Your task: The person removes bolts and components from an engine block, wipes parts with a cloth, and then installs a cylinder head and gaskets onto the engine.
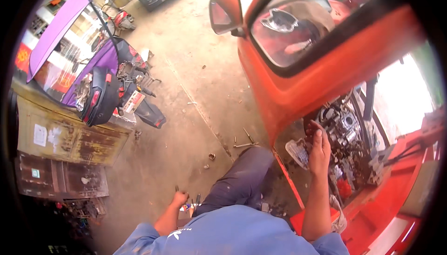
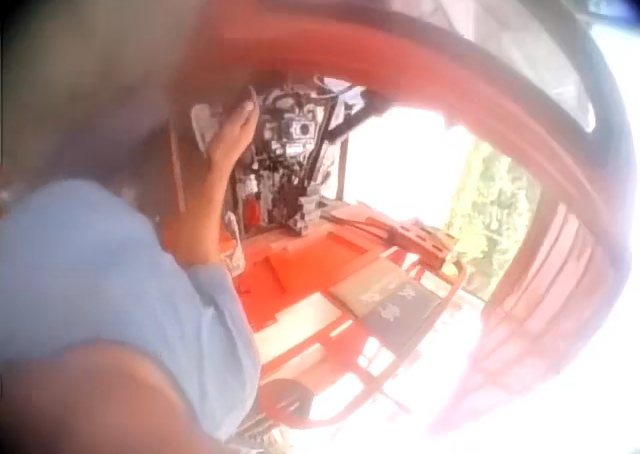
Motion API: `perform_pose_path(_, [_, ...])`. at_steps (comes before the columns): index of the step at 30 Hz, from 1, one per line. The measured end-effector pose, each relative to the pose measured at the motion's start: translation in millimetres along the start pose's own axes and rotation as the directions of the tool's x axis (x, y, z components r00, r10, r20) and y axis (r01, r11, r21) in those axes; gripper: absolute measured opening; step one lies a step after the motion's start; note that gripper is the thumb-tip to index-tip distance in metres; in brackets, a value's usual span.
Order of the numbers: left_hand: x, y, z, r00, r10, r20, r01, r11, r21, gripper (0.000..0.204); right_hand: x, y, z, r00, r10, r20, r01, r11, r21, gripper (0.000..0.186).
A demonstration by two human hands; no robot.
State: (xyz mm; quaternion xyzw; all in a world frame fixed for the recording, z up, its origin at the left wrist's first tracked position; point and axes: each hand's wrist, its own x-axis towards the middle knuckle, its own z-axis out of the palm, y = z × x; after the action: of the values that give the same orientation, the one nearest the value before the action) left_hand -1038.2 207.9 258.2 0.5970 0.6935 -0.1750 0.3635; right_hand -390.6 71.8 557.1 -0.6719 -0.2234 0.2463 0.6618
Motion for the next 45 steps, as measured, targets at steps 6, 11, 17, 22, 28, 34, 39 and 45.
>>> perform_pose_path(6, [-1,-63,28,0.959,-0.093,0.269,0.046,0.983,0.177,0.036,36,43,50,0.997,0.027,-0.077,0.011,0.896,0.444,0.052])
perform_pose_path(11, [132,0,-7,0.916,-0.217,0.338,0.255,0.964,-0.074,0.035,71,106,91,0.946,0.112,-0.305,0.107,0.78,0.616,0.059])
perform_pose_path(17, [386,106,-185,0.945,-0.031,0.327,-0.041,0.976,0.212,0.035,155,102,166,0.655,0.137,-0.743,0.172,0.93,0.324,0.056])
perform_pose_path(22, [553,334,-421,0.935,0.32,-0.153,-0.355,0.825,-0.441,0.032,120,47,142,0.288,-0.099,-0.953,-0.039,0.993,-0.115,0.053])
perform_pose_path(28, [543,548,-523,0.842,0.475,-0.256,-0.506,0.53,-0.68,0.028,92,38,140,0.033,-0.282,-0.959,-0.446,0.855,-0.266,0.05])
perform_pose_path(34, [582,687,-460,0.6,0.703,0.382,-0.743,0.667,-0.06,0.036,123,127,182,-0.176,-0.204,-0.963,-0.674,0.738,-0.033,0.047])
perform_pose_path(39, [714,775,-475,0.601,0.694,0.396,-0.797,0.556,0.236,0.039,222,298,310,-0.057,0.224,-0.973,-0.919,0.37,0.139,0.044])
perform_pose_path(45, [808,741,-638,0.941,0.122,0.315,-0.113,0.993,-0.045,0.02,453,387,479,0.321,0.859,-0.398,-0.888,0.126,-0.443,0.041])
